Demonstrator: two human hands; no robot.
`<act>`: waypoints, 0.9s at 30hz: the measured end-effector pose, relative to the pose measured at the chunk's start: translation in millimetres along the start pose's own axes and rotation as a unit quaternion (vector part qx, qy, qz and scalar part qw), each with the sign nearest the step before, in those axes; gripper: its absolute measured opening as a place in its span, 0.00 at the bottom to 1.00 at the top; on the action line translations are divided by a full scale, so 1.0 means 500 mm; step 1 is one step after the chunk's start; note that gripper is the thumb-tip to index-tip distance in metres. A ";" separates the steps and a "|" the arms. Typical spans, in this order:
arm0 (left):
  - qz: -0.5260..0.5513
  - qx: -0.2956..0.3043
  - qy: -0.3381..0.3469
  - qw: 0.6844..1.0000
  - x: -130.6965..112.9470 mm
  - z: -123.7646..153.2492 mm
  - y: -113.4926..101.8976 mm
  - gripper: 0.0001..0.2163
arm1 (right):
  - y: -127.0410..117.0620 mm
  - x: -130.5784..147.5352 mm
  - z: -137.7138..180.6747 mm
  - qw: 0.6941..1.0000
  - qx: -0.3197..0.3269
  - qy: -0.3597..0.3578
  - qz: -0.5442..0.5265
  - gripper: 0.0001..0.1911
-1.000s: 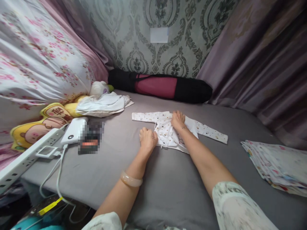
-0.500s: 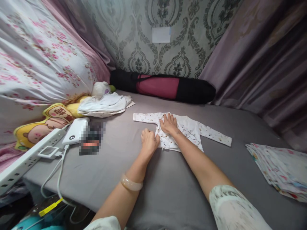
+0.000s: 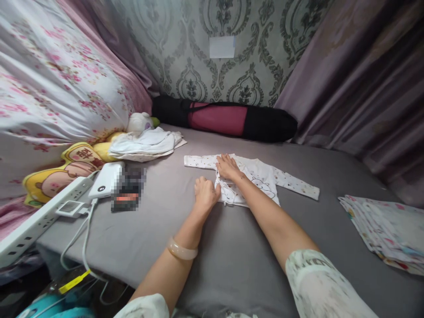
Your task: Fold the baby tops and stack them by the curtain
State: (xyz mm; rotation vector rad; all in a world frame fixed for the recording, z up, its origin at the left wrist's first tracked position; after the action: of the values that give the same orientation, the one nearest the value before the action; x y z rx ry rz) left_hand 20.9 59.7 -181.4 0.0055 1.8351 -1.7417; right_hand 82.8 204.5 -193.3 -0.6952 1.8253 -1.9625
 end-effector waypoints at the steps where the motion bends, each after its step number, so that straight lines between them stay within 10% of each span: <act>1: -0.005 0.005 0.000 1.000 -0.001 0.001 0.000 0.19 | 0.005 0.003 -0.002 1.000 0.017 0.001 -0.012 0.29; 20: -0.063 0.083 0.010 0.995 0.026 -0.002 -0.039 0.17 | -0.030 -0.023 0.004 0.986 -0.023 0.038 -0.162 0.30; 27: -0.017 0.120 0.014 0.993 0.032 -0.006 -0.054 0.17 | -0.104 -0.130 0.150 0.958 -0.138 0.114 -0.223 0.20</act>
State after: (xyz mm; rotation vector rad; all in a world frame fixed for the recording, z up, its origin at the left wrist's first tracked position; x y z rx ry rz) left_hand -4.0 52.7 -163.8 0.0958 1.6437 -1.9856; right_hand 182.6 186.1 -145.4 -1.0878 2.2724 -2.1538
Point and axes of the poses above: each hand's wrist, its own z-axis away from the middle knuckle, its own y-axis out of the palm, x = y × z, the point moved 3 cm from there along -z, towards the middle knuckle, and after that the axes turned 6 degrees about z, right-handed, at the moved point
